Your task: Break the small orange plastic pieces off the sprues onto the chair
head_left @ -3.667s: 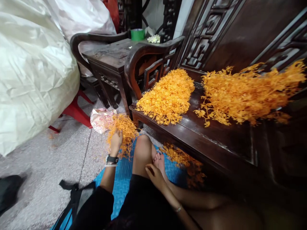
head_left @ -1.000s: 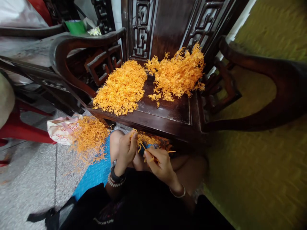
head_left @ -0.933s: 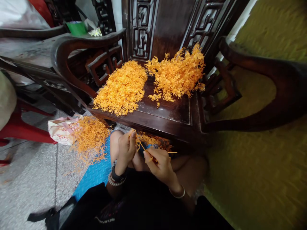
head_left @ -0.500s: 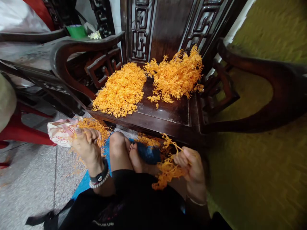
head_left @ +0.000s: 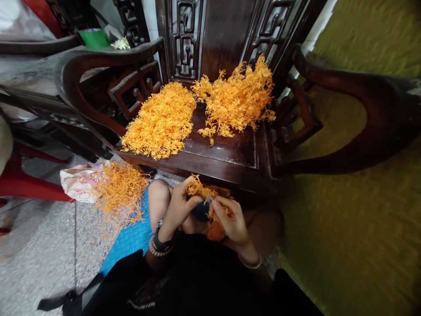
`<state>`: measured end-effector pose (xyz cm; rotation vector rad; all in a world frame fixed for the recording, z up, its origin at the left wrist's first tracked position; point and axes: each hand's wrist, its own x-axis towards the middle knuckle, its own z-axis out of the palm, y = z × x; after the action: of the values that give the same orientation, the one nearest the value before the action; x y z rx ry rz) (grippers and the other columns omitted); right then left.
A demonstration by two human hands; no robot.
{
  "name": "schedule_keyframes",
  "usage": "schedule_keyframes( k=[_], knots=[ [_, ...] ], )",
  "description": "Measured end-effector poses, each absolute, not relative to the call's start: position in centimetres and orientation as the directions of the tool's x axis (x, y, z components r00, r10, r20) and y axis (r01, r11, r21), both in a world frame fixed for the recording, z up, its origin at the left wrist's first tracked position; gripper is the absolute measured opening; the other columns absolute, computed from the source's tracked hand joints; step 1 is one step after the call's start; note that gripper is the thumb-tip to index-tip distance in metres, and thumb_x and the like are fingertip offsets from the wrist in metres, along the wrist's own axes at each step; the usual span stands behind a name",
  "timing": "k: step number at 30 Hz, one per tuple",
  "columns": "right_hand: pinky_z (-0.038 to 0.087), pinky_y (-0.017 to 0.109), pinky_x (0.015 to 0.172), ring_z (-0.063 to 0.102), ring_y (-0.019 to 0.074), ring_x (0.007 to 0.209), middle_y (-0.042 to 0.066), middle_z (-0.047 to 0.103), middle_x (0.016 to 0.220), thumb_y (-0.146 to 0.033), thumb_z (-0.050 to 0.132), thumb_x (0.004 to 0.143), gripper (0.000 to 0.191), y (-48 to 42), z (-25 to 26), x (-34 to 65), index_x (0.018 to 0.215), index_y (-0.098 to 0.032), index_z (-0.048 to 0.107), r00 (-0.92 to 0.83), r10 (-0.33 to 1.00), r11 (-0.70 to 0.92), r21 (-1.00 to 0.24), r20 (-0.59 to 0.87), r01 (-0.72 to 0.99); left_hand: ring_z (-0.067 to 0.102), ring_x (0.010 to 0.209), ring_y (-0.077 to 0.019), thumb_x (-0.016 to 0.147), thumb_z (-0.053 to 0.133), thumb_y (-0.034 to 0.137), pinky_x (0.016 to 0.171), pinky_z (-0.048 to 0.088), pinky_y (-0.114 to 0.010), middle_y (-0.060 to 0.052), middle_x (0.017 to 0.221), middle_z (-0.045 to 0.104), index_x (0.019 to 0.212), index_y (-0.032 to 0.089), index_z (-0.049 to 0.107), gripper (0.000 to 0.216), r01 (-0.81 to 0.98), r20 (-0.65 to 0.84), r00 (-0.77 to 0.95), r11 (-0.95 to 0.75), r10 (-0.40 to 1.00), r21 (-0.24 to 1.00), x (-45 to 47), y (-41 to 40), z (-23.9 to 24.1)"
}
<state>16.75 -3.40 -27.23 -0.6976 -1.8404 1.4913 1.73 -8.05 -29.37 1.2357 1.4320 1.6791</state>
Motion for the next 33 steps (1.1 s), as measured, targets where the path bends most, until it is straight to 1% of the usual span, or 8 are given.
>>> schedule_keyframes(
  k=[7, 10, 12, 16, 21, 25, 29, 33],
  knots=[
    [0.027, 0.025, 0.046, 0.029, 0.0082, 0.041, -0.005, 0.029, 0.046, -0.031, 0.046, 0.09, 0.042, -5.2, -27.8, 16.6, 0.05, -0.021, 0.035, -0.705, 0.65, 0.389, -0.921, 0.283, -0.011, 0.033, 0.049, -0.0104, 0.092, 0.05, 0.046, 0.047, 0.031, -0.024, 0.002, 0.054, 0.038, 0.06, 0.018, 0.046, 0.043, 0.212, 0.284, -0.644, -0.191, 0.71, 0.958, 1.3, -8.7, -28.8],
    [0.028, 0.027, 0.047, 0.029, 0.0095, 0.04, -0.004, 0.028, 0.044, -0.034, 0.042, 0.09, 0.045, -6.1, -28.5, 17.9, 0.049, -0.022, 0.028, -0.748, 0.527, 0.417, -0.889, 0.404, -0.186, 0.026, 0.044, -0.0093, 0.094, 0.043, 0.047, 0.053, 0.04, -0.024, 0.005, 0.049, 0.03, 0.055, 0.019, 0.035, 0.049, 0.302, 0.399, -0.842, -0.295, 0.363, 0.906, -3.5, -8.9, -28.5],
    [0.028, 0.026, 0.047, 0.032, 0.0095, 0.04, -0.004, 0.032, 0.042, -0.032, 0.04, 0.09, 0.044, -6.3, -29.0, 18.9, 0.048, -0.022, 0.03, -0.758, 0.527, 0.422, -0.892, 0.385, -0.159, 0.017, 0.044, -0.0083, 0.096, 0.038, 0.048, 0.059, 0.044, -0.026, 0.007, 0.049, 0.017, 0.057, 0.019, 0.022, 0.051, 0.327, 0.422, -0.863, -0.328, 0.277, 0.886, -7.9, -9.0, -28.2],
    [0.028, 0.023, 0.043, 0.037, 0.0085, 0.038, -0.005, 0.039, 0.042, -0.032, 0.041, 0.093, 0.042, -5.2, -29.7, 20.3, 0.053, -0.02, 0.046, -0.647, 0.744, 0.306, -0.946, 0.166, 0.11, 0.031, 0.047, -0.008, 0.095, 0.04, 0.045, 0.056, 0.035, -0.024, 0.004, 0.05, 0.032, 0.055, 0.018, 0.035, 0.049, 0.415, 0.475, -0.816, -0.238, 0.329, 0.878, -14.3, -7.9, -27.1],
    [0.022, 0.023, 0.037, 0.031, 0.0086, 0.035, -0.006, 0.032, 0.041, -0.042, 0.043, 0.093, 0.044, -4.2, -30.2, 20.4, 0.056, -0.02, 0.048, -0.518, 0.853, 0.157, -0.977, 0.062, 0.142, 0.049, 0.064, -0.0153, 0.099, 0.029, 0.05, 0.068, 0.038, -0.03, -0.004, 0.067, 0.052, 0.08, 0.013, 0.064, 0.055, 0.657, 0.579, -0.674, 0.016, 0.458, 0.753, -17.6, -1.4, -25.1],
    [0.021, 0.023, 0.037, 0.028, 0.0079, 0.036, -0.006, 0.031, 0.043, -0.044, 0.044, 0.093, 0.045, -4.6, -30.6, 19.9, 0.055, -0.019, 0.047, -0.511, 0.857, 0.148, -0.98, 0.059, 0.135, 0.052, 0.1, -0.0312, 0.098, 0.03, 0.048, 0.093, 0.036, -0.045, -0.014, 0.092, 0.056, 0.104, 0.015, 0.064, 0.048, 0.799, 0.573, -0.579, 0.263, 0.58, 0.541, -20.7, 5.0, -24.6],
    [0.023, 0.023, 0.04, 0.032, 0.0085, 0.041, -0.004, 0.035, 0.046, -0.044, 0.044, 0.092, 0.046, -4.9, -31.3, 19.2, 0.053, -0.018, 0.047, -0.484, 0.868, 0.196, -0.971, 0.108, 0.136, 0.043, 0.113, -0.0389, 0.091, 0.046, 0.05, 0.098, 0.031, -0.054, -0.021, 0.107, 0.051, 0.112, 0.014, 0.061, 0.045, 0.818, 0.484, -0.541, 0.297, 0.688, 0.492, -22.2, 8.0, -25.5],
    [0.022, 0.022, 0.038, 0.031, 0.0082, 0.039, -0.004, 0.034, 0.045, -0.047, 0.044, 0.092, 0.047, -4.8, -31.8, 18.8, 0.054, -0.019, 0.048, -0.474, 0.878, 0.161, -0.975, 0.071, 0.152, 0.041, 0.113, -0.0367, 0.093, 0.039, 0.052, 0.098, 0.031, -0.053, -0.019, 0.112, 0.049, 0.103, 0.017, 0.065, 0.045, 0.787, 0.541, -0.594, 0.294, 0.595, 0.542, -21.8, 7.6, -26.2]
  ],
)
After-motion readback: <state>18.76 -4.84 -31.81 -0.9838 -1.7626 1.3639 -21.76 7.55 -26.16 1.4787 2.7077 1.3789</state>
